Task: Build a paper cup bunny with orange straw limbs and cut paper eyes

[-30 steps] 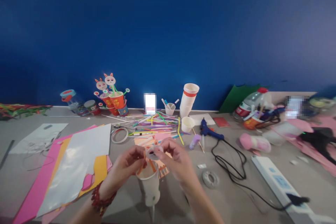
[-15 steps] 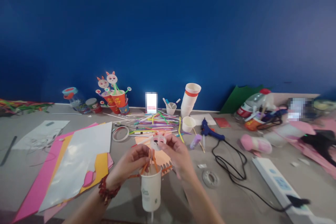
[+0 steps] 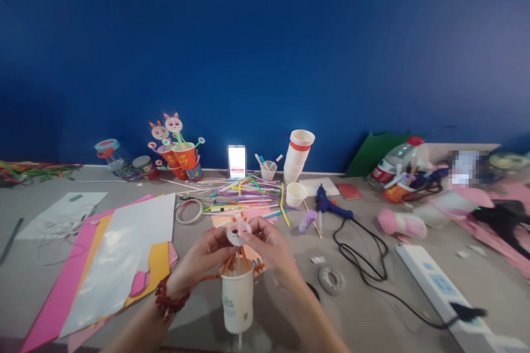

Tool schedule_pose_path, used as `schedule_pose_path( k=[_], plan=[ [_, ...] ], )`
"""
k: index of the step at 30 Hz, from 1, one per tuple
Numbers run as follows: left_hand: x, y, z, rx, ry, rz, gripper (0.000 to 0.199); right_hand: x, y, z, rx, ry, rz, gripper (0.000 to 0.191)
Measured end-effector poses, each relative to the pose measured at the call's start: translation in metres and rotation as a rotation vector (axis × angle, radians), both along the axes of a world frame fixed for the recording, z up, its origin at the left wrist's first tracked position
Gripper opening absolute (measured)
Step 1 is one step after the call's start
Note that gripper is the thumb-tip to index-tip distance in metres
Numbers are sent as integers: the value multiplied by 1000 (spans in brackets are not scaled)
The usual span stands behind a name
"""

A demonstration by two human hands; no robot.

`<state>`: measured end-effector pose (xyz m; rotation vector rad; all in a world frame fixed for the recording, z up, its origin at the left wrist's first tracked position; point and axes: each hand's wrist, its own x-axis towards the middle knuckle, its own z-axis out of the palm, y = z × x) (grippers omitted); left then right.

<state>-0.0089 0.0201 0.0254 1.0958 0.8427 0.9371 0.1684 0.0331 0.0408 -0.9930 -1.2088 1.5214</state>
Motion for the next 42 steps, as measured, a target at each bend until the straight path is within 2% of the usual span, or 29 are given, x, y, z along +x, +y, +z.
schedule_pose_path(
  k=[5, 10, 29, 37, 42],
  plan=[
    [0, 0, -1, 21, 0, 38, 35, -1, 0, -3, -35, -10, -12, 41],
    [-1, -1, 1, 1, 1, 19, 36, 0, 2, -5, -56, -19, -19, 44],
    [-2, -4, 5, -33, -15, -8, 38, -2, 1, -7, -5, -48, -18, 43],
    [-2, -4, 8, -28, -34, 9, 34, -1, 1, -16, 131, -155, -56, 37],
    [-2, -4, 7, -22, -27, 13, 36, -2, -1, -12, 230, -272, -94, 26]
  ],
)
